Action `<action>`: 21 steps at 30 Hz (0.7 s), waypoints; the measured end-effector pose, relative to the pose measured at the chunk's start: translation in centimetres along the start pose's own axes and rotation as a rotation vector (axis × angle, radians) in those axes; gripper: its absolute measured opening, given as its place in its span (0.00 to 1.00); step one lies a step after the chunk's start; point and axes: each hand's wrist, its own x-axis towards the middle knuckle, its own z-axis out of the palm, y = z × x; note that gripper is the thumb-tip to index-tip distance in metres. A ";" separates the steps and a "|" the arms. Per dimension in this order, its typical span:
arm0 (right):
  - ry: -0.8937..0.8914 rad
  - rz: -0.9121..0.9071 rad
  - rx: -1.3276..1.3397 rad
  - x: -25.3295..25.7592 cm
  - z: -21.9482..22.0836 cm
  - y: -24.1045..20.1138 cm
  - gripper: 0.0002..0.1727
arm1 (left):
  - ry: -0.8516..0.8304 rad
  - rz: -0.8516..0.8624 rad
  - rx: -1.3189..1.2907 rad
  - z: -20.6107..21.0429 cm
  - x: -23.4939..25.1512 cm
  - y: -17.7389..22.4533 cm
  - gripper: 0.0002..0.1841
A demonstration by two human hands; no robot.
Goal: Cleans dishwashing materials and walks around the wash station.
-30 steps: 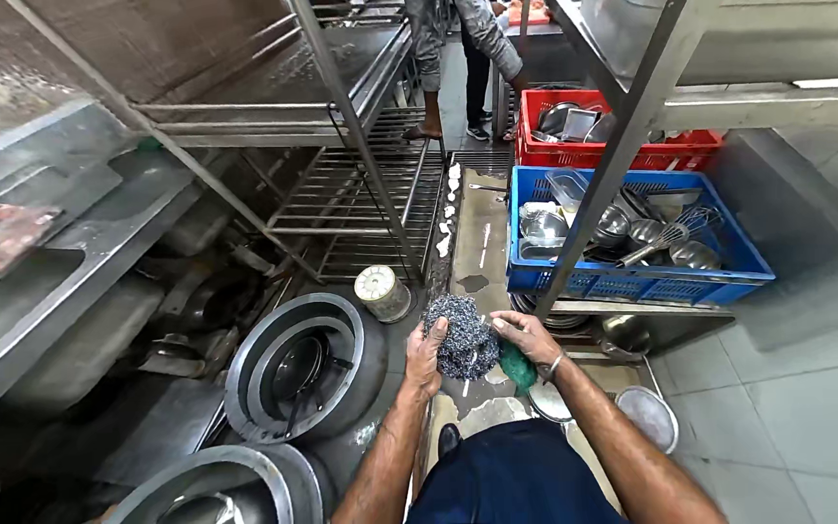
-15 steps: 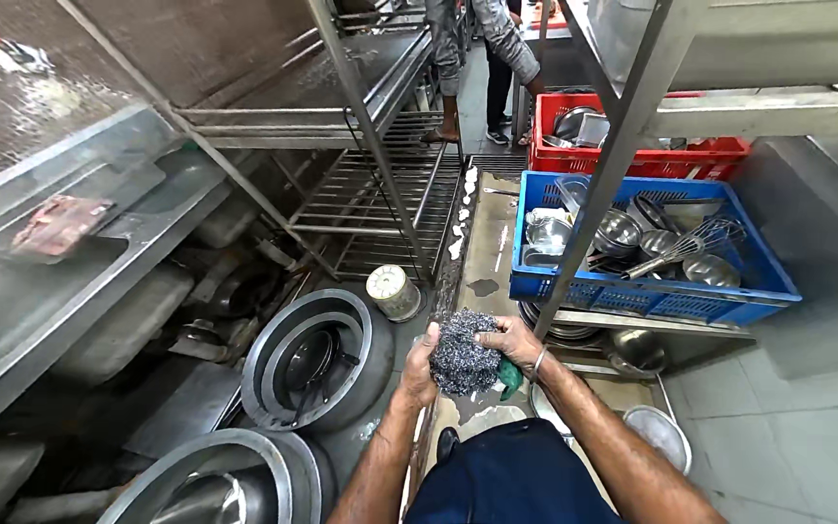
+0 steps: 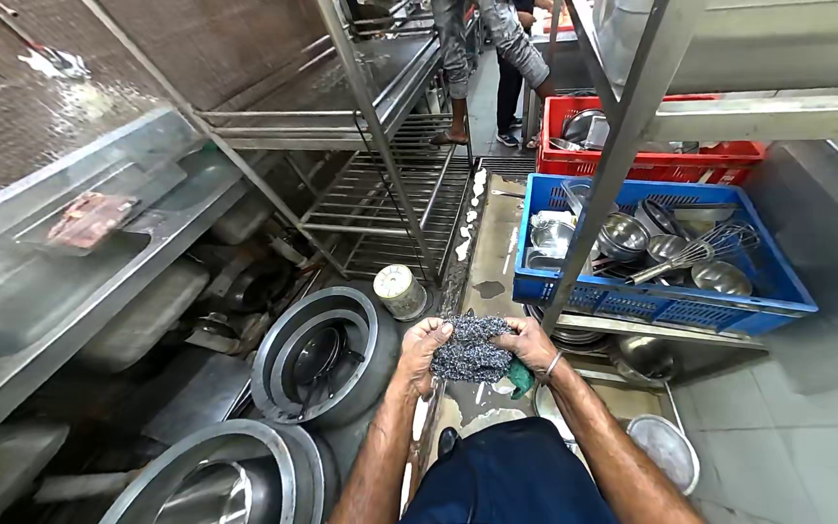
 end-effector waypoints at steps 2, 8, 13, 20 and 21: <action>-0.015 -0.003 -0.007 -0.4 0.0 -0.7 0.07 | 0.045 0.033 0.019 -0.1 0.2 0.6 0.04; -0.090 -0.005 0.088 -1.5 0.1 -2.0 0.06 | 0.075 0.000 -0.093 -0.1 -0.9 3.4 0.07; -0.105 -0.026 0.146 -1.4 -0.2 -1.2 0.08 | -0.030 -0.046 -0.101 0.1 -1.5 4.2 0.07; -0.164 -0.063 -0.056 -2.4 -1.0 -1.4 0.13 | -0.159 -0.070 -0.091 1.0 -2.2 3.8 0.14; -0.151 -0.059 -0.016 -2.5 -0.9 -1.6 0.15 | -0.166 -0.073 -0.089 1.1 -2.2 3.5 0.14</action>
